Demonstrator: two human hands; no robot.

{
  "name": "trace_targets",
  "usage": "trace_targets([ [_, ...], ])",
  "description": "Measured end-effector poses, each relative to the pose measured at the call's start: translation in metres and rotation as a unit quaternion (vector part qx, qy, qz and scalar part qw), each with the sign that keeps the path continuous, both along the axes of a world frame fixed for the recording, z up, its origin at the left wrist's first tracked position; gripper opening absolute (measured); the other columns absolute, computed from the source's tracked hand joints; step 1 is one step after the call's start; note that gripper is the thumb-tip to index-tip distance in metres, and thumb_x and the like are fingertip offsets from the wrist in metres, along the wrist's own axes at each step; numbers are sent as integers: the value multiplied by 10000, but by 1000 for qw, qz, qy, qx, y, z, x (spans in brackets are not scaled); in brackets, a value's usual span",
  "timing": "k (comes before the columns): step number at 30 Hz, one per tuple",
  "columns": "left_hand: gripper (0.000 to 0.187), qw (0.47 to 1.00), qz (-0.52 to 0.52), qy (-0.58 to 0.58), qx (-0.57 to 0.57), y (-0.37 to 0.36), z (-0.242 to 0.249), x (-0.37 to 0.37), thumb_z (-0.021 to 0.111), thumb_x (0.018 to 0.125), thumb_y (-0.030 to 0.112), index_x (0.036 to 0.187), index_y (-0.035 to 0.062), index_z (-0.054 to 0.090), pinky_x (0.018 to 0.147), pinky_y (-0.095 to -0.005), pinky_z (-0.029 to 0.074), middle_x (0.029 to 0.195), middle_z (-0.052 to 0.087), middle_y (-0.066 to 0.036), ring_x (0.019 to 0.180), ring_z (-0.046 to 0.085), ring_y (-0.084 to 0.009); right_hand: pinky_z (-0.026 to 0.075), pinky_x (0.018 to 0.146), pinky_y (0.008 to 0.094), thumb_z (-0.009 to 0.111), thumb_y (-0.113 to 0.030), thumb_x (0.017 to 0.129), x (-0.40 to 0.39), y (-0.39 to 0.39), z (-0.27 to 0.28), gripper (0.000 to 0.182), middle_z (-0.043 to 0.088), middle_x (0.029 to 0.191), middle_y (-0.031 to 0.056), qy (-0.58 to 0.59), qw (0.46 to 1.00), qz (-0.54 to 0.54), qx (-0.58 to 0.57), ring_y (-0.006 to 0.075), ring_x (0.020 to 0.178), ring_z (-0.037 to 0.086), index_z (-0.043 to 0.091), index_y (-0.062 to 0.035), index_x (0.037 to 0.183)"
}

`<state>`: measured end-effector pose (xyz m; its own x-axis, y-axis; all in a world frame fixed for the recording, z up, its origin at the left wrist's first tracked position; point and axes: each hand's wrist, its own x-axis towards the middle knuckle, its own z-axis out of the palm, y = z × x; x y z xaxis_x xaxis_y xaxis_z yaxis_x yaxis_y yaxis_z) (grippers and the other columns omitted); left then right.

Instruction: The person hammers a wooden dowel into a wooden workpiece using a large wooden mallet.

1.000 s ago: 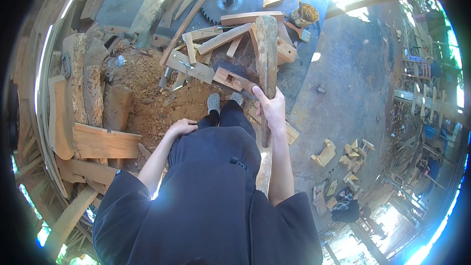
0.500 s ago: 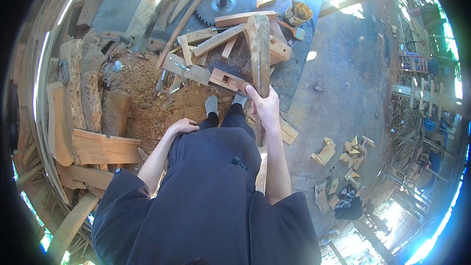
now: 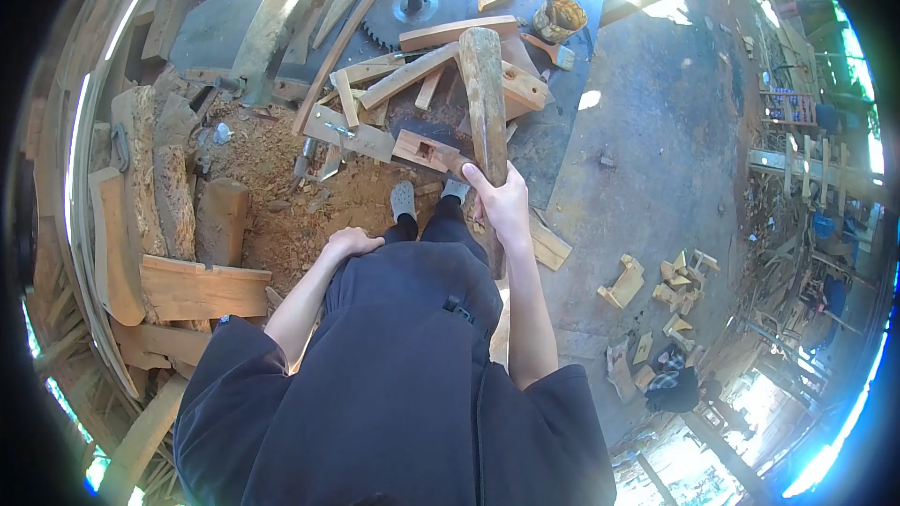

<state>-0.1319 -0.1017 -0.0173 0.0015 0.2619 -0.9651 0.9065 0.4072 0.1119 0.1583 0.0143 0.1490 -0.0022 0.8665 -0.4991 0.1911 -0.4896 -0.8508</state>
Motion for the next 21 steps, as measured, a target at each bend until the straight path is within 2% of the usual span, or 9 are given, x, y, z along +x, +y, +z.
trace_targets([
  [3,838,1000,-6,4,-28,-4,0,-9,571,917,714,1445,76,702,1124,-495,530,1496,665,-195,1361,660,-361,468,434,284,874,-354,954,3,-2,-3,437,613,640,19,4,1000,-12,8,102,451,574,650,2,1072],
  [5,877,996,10,-64,-67,-11,-14,-19,527,925,751,1438,60,699,1129,-498,527,1494,661,-209,1360,655,-386,468,433,284,874,-353,954,4,-3,-3,436,613,639,19,3,1000,-14,8,101,452,575,649,2,1070],
  [9,895,989,53,-70,-118,-11,4,-20,486,937,763,1418,40,706,1132,-503,525,1479,671,-213,1349,658,-401,467,431,282,877,-348,952,6,-2,-3,431,610,632,16,-4,1000,-14,12,99,454,573,647,0,1063],
  [12,904,992,39,-83,-91,-21,-15,-17,483,924,769,1429,53,703,1131,-498,523,1482,674,-199,1344,668,-385,464,442,282,839,-323,988,5,-1,0,365,582,639,7,-22,1000,2,4,105,468,567,598,-51,1012],
  [15,905,994,35,-60,-89,-27,-15,-10,489,905,778,1440,82,705,1133,-489,517,1488,675,-183,1359,662,-367,463,441,283,842,-328,985,3,-1,3,371,579,635,7,-22,1000,6,10,107,465,562,600,-49,1016],
  [17,906,998,37,-37,-23,-31,-8,-6,495,885,791,1455,118,703,1144,-481,505,1498,670,-171,1383,647,-355,462,441,283,845,-328,983,1,0,6,374,580,636,8,-21,1000,6,4,108,465,561,603,-47,1020],
  [19,899,999,26,-34,-27,-34,-12,-7,501,882,791,1459,131,702,1157,-481,496,1507,663,-170,1399,632,-356,460,441,283,848,-329,980,2,0,6,376,581,638,8,-21,1000,4,-2,108,465,560,605,-44,1025],
  [21,825,998,37,-40,-35,-37,-15,-9,510,883,738,1450,173,711,1191,-490,468,1536,633,-192,1424,600,-396,484,456,284,878,-367,949,2,0,2,439,621,663,21,-5,1000,-5,-3,100,482,578,660,-7,1073],
])
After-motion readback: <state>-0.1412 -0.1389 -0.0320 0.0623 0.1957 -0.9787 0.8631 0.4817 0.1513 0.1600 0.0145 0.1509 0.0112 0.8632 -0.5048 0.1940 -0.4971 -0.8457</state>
